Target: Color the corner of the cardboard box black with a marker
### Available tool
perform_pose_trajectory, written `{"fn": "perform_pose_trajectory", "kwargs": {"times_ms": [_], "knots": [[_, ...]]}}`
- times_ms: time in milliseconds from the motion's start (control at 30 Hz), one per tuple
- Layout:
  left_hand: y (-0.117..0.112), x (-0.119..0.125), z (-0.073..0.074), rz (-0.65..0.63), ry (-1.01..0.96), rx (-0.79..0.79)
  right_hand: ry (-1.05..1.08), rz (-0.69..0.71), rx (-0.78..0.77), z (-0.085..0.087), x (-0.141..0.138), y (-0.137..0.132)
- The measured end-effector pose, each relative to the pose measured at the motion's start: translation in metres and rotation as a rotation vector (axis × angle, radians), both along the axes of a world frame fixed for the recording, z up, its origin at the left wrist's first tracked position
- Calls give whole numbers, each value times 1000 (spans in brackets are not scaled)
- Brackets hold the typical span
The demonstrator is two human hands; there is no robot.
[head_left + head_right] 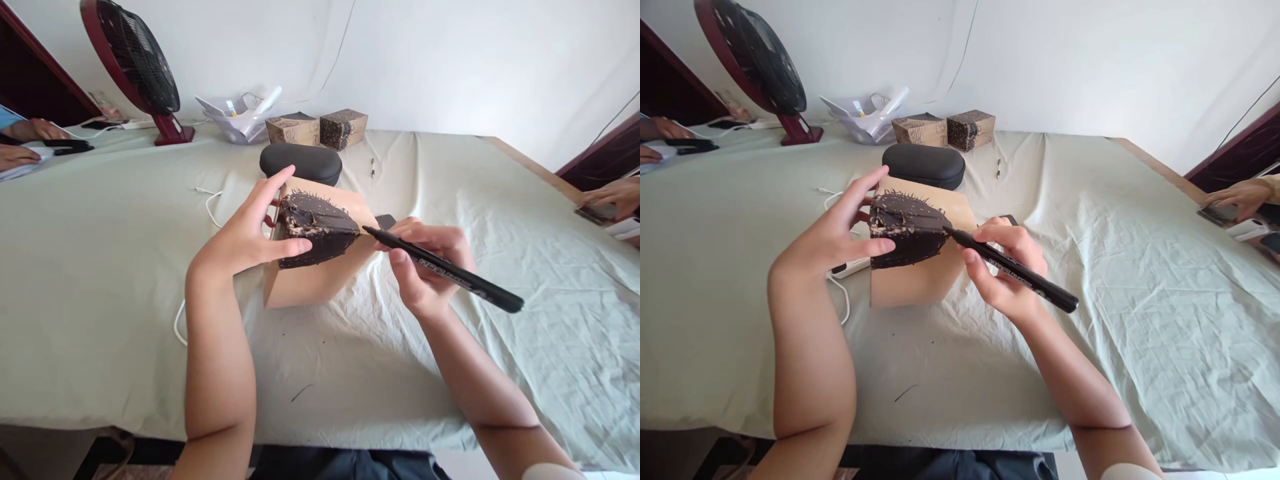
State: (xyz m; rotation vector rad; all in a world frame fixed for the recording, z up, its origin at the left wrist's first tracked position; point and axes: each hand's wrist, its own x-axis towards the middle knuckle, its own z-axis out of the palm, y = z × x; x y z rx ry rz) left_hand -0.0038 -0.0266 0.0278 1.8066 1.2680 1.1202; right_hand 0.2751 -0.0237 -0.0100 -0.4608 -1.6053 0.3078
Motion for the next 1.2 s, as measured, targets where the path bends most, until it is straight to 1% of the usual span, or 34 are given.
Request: {"fn": "perform_pose_trajectory", "kwargs": {"times_ms": [100, 167, 233, 333, 433, 567, 667, 800, 900, 967, 1067, 1200], "knots": [[-5, 6, 6, -23, 120, 116, -35, 28, 3, 3, 2, -4], [-8, 12, 9, -38, 183, 141, -47, 44, -5, 5, 3, -6], [-10, 18, 10, -31, 250, 147, -55, 80, 36, 7, 2, -6], [-12, 29, 10, 30, 366, 127, -96, 139, 158, 9, -1, -3], [-14, 35, 6, 89, 478, 56, -182, 149, 250, 11, -4, -1], [-11, 37, 0, 123, 487, -27, -264, 111, 304, 13, -8, 0], [-8, 45, -4, 157, 465, -13, -303, 75, 290, 12, -9, -1], [-10, 68, -7, 181, 501, 34, -348, -11, 244, 11, -8, -4], [-14, 86, -7, 222, 549, 95, -338, -117, 164, 13, -6, -10], [-17, 96, -5, 253, 583, 94, -318, -213, 99, 16, -4, -14], [-22, 104, -1, 256, 654, 63, -270, -280, 62, 21, 1, -18], [-26, 103, 1, 232, 761, 141, -166, -280, -14, 24, 9, -12]]}}
